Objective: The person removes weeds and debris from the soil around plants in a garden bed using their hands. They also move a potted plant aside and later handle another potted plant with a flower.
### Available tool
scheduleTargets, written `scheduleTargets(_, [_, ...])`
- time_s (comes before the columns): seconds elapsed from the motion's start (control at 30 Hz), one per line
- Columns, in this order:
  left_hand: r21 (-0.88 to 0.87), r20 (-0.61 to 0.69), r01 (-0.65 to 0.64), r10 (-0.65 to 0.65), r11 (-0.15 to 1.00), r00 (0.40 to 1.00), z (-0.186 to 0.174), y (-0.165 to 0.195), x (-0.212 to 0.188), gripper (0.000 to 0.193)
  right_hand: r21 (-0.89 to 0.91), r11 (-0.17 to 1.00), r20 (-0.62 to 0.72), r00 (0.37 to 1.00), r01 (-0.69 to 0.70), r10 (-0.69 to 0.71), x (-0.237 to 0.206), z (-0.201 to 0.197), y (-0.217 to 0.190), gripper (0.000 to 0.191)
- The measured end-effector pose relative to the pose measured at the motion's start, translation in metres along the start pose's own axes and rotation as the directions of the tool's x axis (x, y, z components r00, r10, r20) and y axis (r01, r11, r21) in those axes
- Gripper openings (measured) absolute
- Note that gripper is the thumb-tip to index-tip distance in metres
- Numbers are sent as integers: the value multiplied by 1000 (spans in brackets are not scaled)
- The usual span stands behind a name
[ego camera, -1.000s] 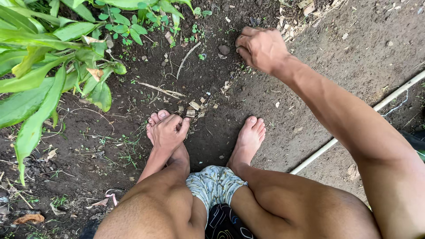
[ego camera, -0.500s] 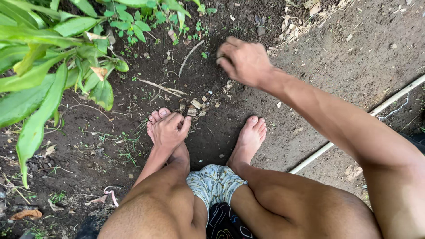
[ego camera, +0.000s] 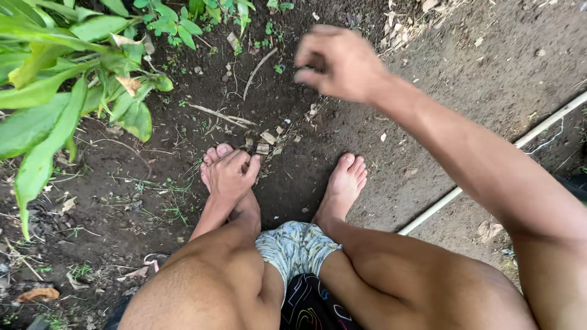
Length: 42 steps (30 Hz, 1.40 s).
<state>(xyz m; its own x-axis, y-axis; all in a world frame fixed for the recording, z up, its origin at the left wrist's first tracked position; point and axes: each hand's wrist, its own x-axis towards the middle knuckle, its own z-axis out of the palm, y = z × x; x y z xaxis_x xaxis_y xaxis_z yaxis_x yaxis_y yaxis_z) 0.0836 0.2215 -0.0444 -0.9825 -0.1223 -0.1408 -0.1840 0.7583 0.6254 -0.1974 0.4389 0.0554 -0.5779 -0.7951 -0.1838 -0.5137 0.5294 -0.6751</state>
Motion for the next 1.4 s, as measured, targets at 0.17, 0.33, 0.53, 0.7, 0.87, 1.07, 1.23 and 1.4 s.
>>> scheduleTargets(0.17, [-51,-18,-11,10,999,1000,6,-3,-1,37,-340,918,200,938,-204,283,-45,7,52,36])
scheduleTargets(0.33, [-41,-19,-15,14,999,1000,6,0,-1,38,-562,825,145,989,54,34,-58,29,62,36])
scheduleTargets(0.53, [-42,-25,-12,11,999,1000,4,3,1,37,-555,830,346,923,56,169,-49,25,70,21])
scheduleTargets(0.7, [-61,-17,5,-6,998,1000,4,4,1,36,-532,843,273,959,82,80,-44,31,68,25])
scheduleTargets(0.87, [-38,-28,-8,7,999,1000,5,4,0,36,-488,872,335,915,-34,223,-40,32,72,23])
scheduleTargets(1.07, [-82,-29,-11,8,997,1000,5,0,0,37,-423,894,314,901,-148,298,-29,20,59,18])
scheduleTargets(1.23, [-59,-46,-12,9,998,999,5,2,0,37,-334,932,195,977,143,-80,-8,32,43,10])
scheduleTargets(1.4, [-42,-39,-26,25,999,999,4,2,1,36,-323,933,210,973,162,-96,18,30,20,10])
